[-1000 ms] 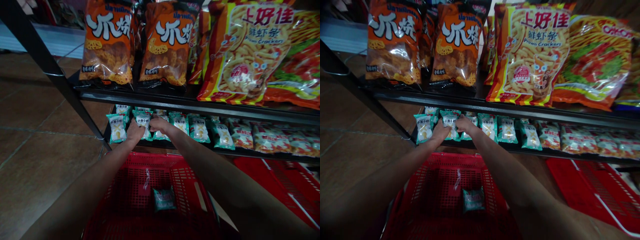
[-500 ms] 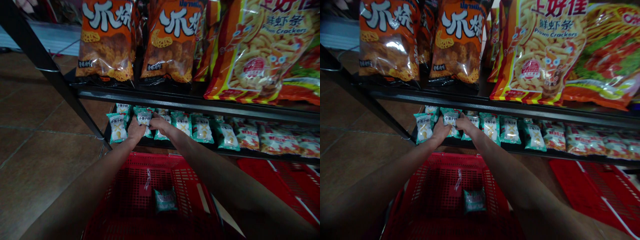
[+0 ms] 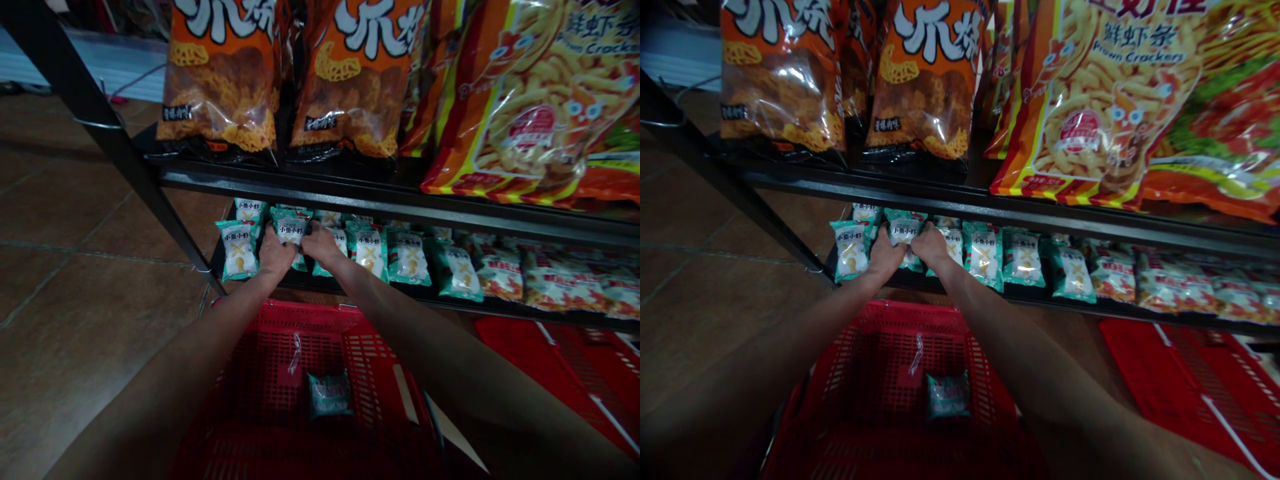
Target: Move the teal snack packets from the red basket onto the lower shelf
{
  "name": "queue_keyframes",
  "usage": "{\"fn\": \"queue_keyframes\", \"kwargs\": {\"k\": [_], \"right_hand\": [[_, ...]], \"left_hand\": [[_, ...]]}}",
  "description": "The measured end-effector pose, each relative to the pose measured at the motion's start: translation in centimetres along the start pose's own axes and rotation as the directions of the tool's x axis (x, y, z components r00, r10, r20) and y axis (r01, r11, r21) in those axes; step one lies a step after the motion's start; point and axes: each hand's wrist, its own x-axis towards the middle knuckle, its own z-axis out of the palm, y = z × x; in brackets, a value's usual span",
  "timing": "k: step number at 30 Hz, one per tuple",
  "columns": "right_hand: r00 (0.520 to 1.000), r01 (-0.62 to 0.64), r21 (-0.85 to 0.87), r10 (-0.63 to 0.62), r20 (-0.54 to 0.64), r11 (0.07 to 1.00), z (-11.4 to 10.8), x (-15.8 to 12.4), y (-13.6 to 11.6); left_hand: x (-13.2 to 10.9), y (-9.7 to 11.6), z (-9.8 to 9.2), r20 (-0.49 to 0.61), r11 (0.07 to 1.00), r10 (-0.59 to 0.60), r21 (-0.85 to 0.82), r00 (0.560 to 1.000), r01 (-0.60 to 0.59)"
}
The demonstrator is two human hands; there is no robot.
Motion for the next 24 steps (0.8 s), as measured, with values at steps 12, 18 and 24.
{"fn": "queue_keyframes", "kwargs": {"k": [12,18,24], "right_hand": [[0.990,0.110,0.004,-0.110,-0.093,0.994,0.0,-3.4,0.6],[0.965,0.221,0.018,-0.216,-0.150,0.975,1.2,-4.4,1.1],[0.950,0.256,0.026,-0.247,-0.192,0.966,1.9,-4.8,0.8]], "left_hand": [[-1.5,-1.2,-0.3,-0.064,0.988,0.150,-0.017,0.987,-0.151],[-2.1,-2.2,0.3,-0.104,0.952,0.296,-0.048,0.950,-0.302],[-3.3,-3.5,-1.0,-0.237,0.881,0.469,0.064,0.851,-0.468]]}}
